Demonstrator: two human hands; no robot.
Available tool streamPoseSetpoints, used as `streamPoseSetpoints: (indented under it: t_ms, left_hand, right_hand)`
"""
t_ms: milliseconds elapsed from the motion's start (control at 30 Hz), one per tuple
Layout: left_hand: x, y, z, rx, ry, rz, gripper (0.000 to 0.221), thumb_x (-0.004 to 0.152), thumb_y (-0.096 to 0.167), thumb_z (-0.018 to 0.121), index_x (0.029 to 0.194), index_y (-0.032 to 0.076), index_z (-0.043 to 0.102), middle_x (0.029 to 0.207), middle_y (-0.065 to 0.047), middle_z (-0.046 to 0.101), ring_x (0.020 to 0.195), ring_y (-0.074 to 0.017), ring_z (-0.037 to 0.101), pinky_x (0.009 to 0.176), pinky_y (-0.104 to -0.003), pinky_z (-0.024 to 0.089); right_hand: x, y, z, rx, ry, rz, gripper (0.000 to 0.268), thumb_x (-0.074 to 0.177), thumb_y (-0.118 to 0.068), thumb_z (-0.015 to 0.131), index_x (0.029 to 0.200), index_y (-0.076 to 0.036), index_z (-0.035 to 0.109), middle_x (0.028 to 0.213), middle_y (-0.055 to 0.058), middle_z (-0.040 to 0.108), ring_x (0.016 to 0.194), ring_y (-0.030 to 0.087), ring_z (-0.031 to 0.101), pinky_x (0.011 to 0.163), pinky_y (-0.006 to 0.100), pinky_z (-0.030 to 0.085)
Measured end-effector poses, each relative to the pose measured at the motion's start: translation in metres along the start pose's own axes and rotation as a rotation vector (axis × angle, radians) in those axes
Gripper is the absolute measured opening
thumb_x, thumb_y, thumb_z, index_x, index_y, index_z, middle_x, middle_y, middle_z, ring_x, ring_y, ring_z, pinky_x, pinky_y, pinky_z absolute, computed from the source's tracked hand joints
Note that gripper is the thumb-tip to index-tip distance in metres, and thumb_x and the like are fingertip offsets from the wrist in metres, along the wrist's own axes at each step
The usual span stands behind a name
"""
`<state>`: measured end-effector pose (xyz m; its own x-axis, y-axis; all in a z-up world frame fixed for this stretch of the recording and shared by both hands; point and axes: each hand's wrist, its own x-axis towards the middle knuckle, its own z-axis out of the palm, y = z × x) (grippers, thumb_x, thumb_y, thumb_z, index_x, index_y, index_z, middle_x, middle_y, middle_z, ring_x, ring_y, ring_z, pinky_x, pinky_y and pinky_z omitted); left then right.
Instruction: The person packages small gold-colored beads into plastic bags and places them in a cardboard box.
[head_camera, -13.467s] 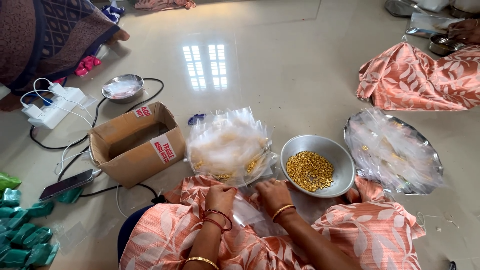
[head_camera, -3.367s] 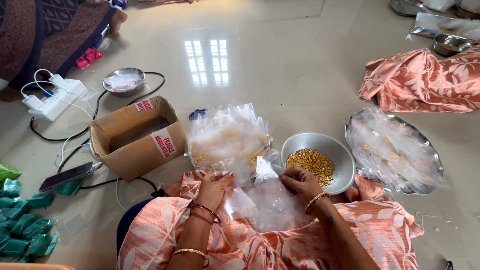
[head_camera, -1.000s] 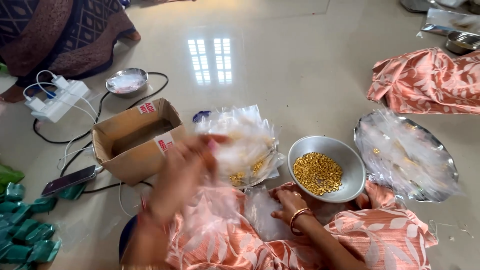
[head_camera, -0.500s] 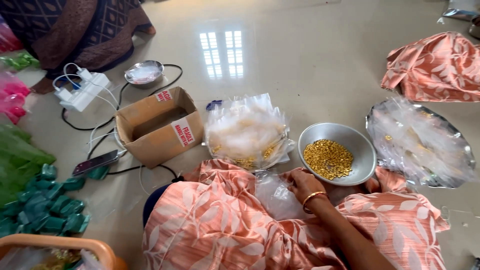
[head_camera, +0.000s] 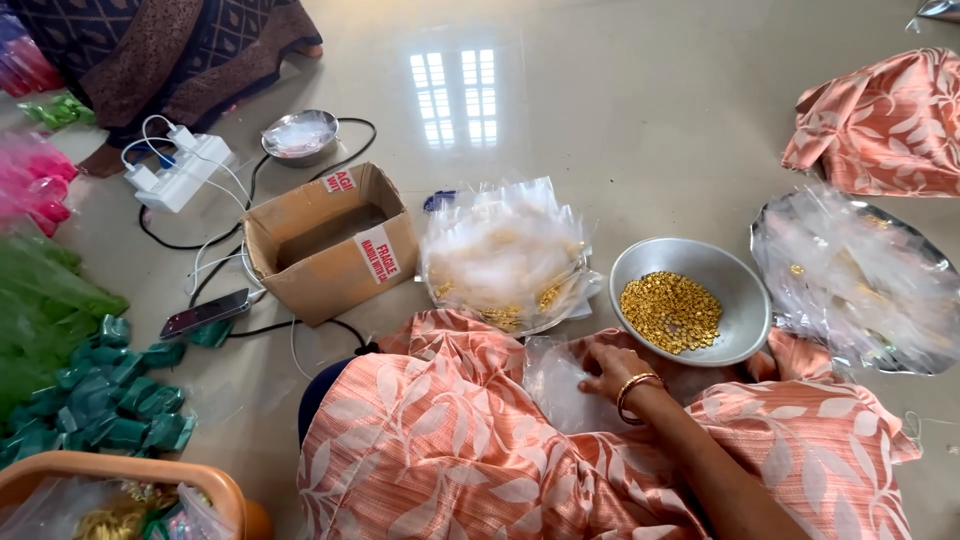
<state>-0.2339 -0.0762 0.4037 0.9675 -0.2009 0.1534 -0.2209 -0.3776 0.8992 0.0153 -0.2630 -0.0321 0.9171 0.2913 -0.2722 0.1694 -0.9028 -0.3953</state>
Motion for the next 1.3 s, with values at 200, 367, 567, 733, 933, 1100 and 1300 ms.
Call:
streamPoseSetpoints:
  t_ms: [200, 367, 567, 733, 933, 1100, 1300]
  left_hand:
    - [0.044, -0.054, 0.005, 0.078, -0.034, -0.021, 0.022, 0.093, 0.031, 0.063, 0.096, 0.013, 0.076, 0.067, -0.009, 0.072, 0.055, -0.0174, 0.068, 0.056, -0.033, 0.052]
    - [0.103, -0.172, 0.021, 0.148, -0.059, -0.031, 0.023, 0.092, 0.032, 0.063, 0.096, 0.013, 0.076, 0.065, -0.01, 0.073, 0.053, -0.0185, 0.068, 0.055, -0.035, 0.051]
    - [0.172, -0.325, 0.024, 0.323, 0.0, -0.186, 0.018, 0.092, 0.024, 0.069, 0.094, 0.009, 0.08, 0.074, -0.014, 0.073, 0.062, -0.0204, 0.067, 0.061, -0.036, 0.05]
    - [0.189, -0.432, 0.058, -0.091, 0.124, -0.346, 0.019, 0.09, 0.018, 0.069, 0.09, 0.003, 0.081, 0.072, -0.008, 0.074, 0.062, -0.0131, 0.065, 0.059, -0.031, 0.052]
    - [0.186, -0.444, 0.057, -0.128, 0.246, -0.345, 0.019, 0.091, 0.015, 0.067, 0.089, 0.001, 0.08, 0.072, -0.006, 0.076, 0.062, -0.0109, 0.065, 0.059, -0.028, 0.051]
    - [0.183, -0.446, 0.065, -0.135, 0.11, -0.415, 0.019, 0.09, 0.019, 0.071, 0.09, 0.002, 0.081, 0.077, -0.006, 0.079, 0.065, -0.0118, 0.067, 0.06, -0.029, 0.053]
    - [0.177, -0.398, 0.066, -0.434, -0.257, -0.535, 0.031, 0.098, 0.035, 0.067, 0.1, 0.005, 0.074, 0.085, -0.01, 0.082, 0.078, -0.0097, 0.074, 0.076, -0.023, 0.054]
  right_hand:
    - [0.0, 0.004, 0.001, -0.058, -0.079, 0.054, 0.036, 0.077, -0.031, 0.084, 0.104, -0.012, 0.068, 0.107, 0.009, 0.074, 0.103, 0.03, 0.069, 0.09, 0.043, 0.054]
    - [0.01, 0.03, 0.012, 0.191, -0.037, 0.022, 0.027, 0.082, -0.023, 0.079, 0.1, -0.007, 0.069, 0.098, 0.01, 0.076, 0.093, 0.026, 0.072, 0.084, 0.039, 0.055]
    - [0.02, 0.044, 0.02, 0.389, 0.0, -0.003, 0.02, 0.086, -0.014, 0.078, 0.096, 0.0, 0.067, 0.089, 0.014, 0.072, 0.084, 0.026, 0.069, 0.077, 0.037, 0.056]
    - [0.004, 0.02, -0.004, 0.386, -0.056, -0.068, 0.023, 0.08, -0.014, 0.08, 0.099, -0.007, 0.069, 0.086, 0.004, 0.072, 0.08, 0.018, 0.07, 0.074, 0.033, 0.056]
    - [0.012, 0.039, -0.024, 0.781, 0.016, 0.082, 0.006, 0.09, -0.004, 0.067, 0.096, -0.007, 0.066, 0.072, 0.001, 0.067, 0.061, 0.013, 0.066, 0.054, 0.03, 0.052]
    - [0.002, 0.041, -0.046, 1.036, 0.18, 0.078, 0.003, 0.094, -0.004, 0.067, 0.095, -0.007, 0.066, 0.068, 0.002, 0.064, 0.057, 0.011, 0.059, 0.05, 0.027, 0.046]
    - [-0.003, 0.033, -0.05, 1.333, 0.306, 0.021, 0.003, 0.094, -0.004, 0.066, 0.096, -0.006, 0.065, 0.073, 0.002, 0.067, 0.056, 0.012, 0.059, 0.049, 0.027, 0.047]
